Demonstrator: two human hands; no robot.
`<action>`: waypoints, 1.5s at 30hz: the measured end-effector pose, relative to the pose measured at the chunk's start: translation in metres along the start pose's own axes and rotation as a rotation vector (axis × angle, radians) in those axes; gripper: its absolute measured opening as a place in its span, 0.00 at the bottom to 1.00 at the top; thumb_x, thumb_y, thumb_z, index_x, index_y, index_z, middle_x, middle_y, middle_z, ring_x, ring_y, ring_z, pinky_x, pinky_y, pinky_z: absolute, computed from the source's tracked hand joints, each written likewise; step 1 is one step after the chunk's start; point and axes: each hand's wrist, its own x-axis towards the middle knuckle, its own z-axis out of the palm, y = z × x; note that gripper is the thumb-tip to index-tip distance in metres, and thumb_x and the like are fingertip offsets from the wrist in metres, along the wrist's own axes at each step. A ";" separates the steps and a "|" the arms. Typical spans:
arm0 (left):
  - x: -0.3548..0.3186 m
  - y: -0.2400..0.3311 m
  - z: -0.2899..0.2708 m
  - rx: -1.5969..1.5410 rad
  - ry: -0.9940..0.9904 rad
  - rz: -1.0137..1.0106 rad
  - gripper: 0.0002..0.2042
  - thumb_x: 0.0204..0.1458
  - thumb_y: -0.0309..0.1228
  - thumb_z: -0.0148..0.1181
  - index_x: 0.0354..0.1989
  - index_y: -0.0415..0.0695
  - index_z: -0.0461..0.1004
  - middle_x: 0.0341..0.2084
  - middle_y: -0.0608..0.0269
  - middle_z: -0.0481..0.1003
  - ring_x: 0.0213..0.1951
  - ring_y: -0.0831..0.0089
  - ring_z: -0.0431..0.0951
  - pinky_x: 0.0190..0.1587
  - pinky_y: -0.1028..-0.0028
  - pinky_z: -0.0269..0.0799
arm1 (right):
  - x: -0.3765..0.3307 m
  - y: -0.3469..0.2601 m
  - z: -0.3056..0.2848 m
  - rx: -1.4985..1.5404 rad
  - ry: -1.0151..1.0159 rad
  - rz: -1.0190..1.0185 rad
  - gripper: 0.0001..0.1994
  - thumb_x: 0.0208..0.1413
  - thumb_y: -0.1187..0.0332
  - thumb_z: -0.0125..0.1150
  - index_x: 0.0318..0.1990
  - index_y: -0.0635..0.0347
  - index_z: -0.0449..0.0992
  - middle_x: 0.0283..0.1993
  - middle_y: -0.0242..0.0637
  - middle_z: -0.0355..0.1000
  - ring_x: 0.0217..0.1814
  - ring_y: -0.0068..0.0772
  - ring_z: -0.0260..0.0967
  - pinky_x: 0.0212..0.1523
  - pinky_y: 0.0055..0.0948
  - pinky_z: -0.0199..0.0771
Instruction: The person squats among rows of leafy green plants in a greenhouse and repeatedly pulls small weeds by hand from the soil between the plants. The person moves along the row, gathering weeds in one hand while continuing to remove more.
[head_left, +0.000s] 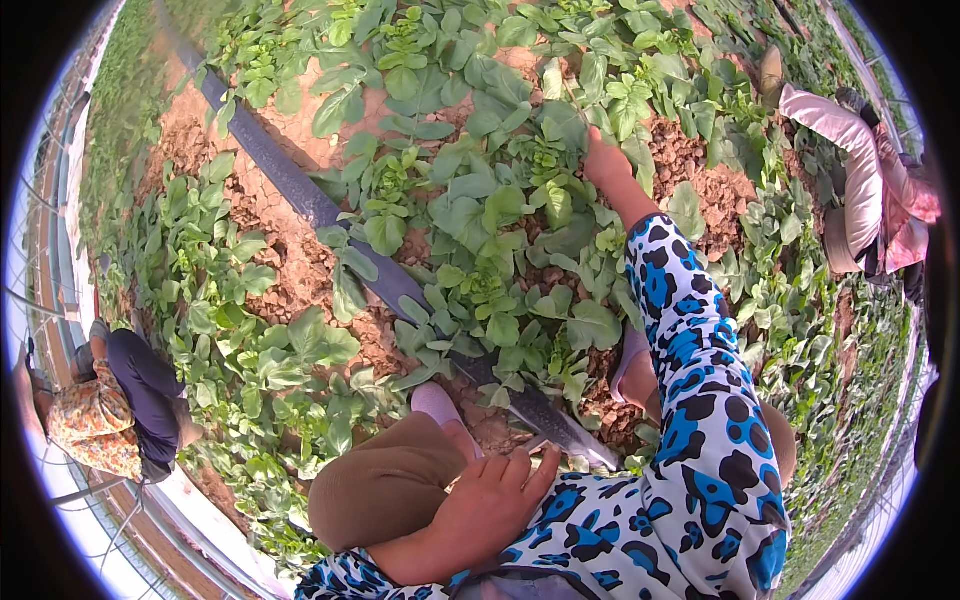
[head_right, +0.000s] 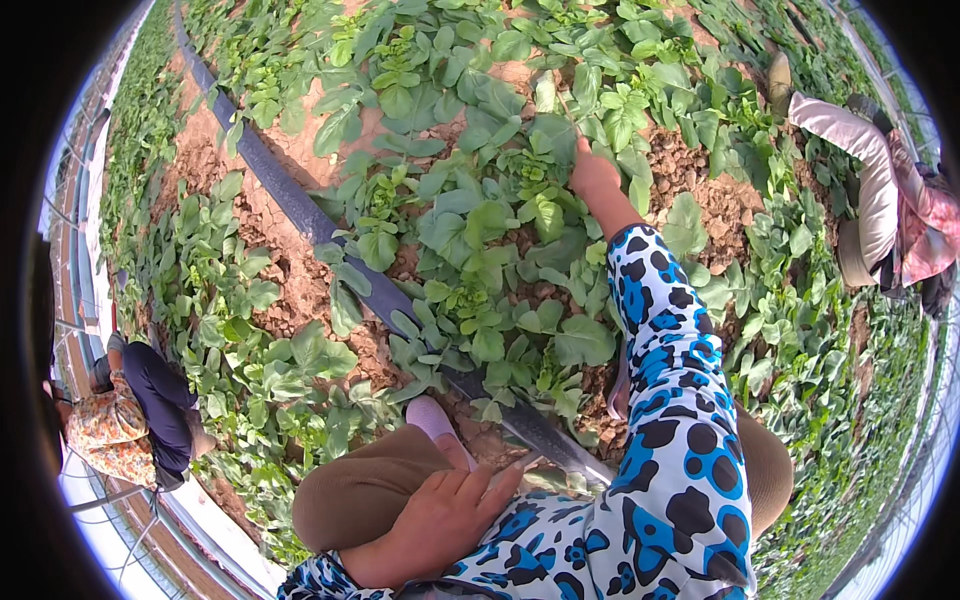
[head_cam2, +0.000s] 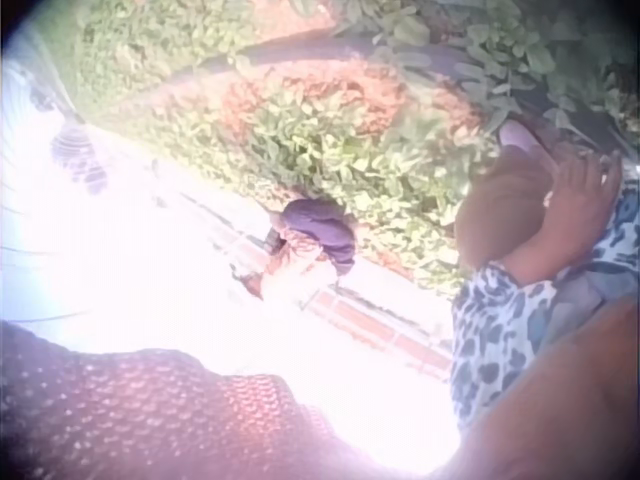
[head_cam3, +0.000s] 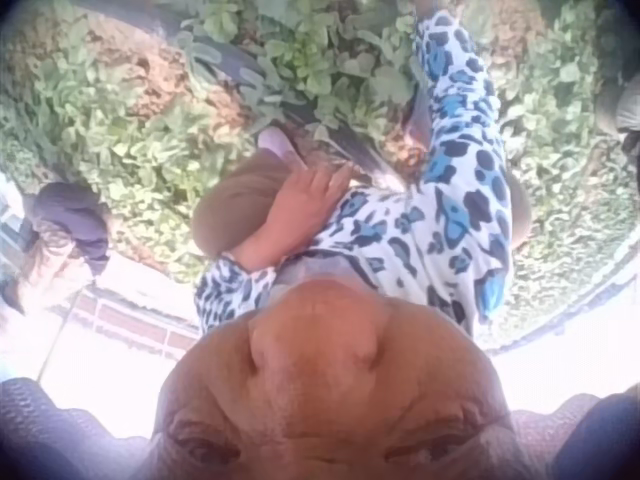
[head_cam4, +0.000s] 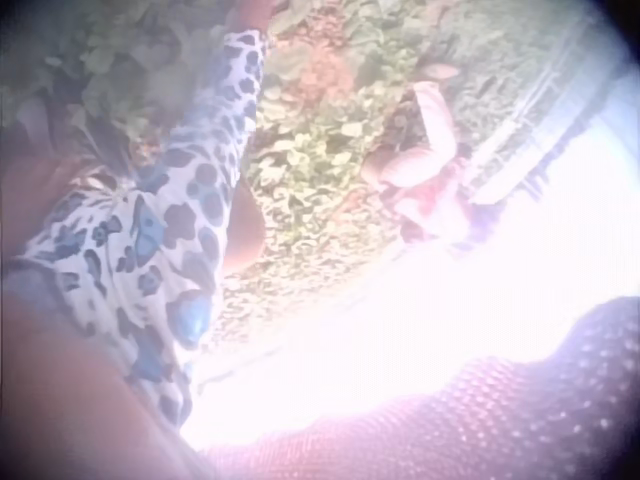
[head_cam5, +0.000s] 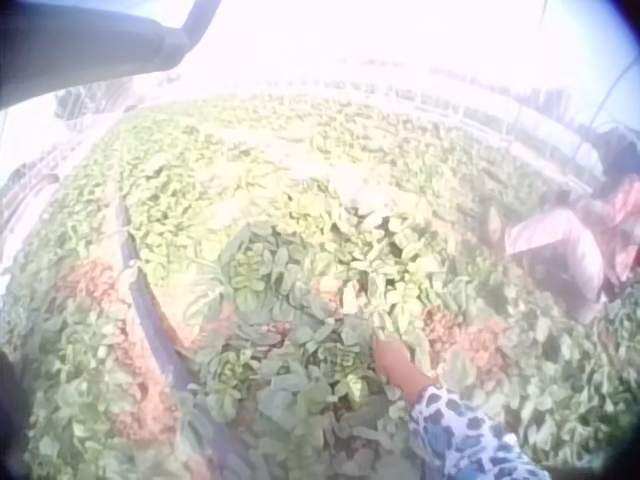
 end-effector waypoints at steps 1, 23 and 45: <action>-0.001 0.000 0.002 -0.002 0.021 0.013 0.27 0.47 0.28 0.51 0.60 0.39 0.63 0.33 0.58 0.69 0.29 0.68 0.70 0.33 0.72 0.67 | -0.009 0.004 0.005 -0.008 0.002 -0.001 0.32 0.56 0.67 0.45 0.70 0.49 0.47 0.50 0.56 0.72 0.52 0.53 0.72 0.52 0.46 0.71; -0.008 0.004 0.007 0.006 0.071 -0.063 0.28 0.48 0.29 0.55 0.62 0.47 0.63 0.51 0.52 0.68 0.34 0.69 0.74 0.36 0.73 0.72 | -0.061 -0.055 -0.012 0.524 0.415 -0.428 0.26 0.56 0.64 0.56 0.62 0.48 0.56 0.40 0.53 0.75 0.39 0.58 0.73 0.39 0.48 0.72; -0.049 -0.066 -0.044 -1.698 1.334 -0.599 0.20 0.67 0.39 0.39 0.60 0.40 0.59 0.49 0.49 0.73 0.51 0.61 0.74 0.59 0.60 0.67 | -0.262 -0.202 -0.053 1.041 -0.628 -1.066 0.14 0.64 0.60 0.51 0.35 0.64 0.70 0.29 0.34 0.69 0.27 0.21 0.73 0.28 0.26 0.70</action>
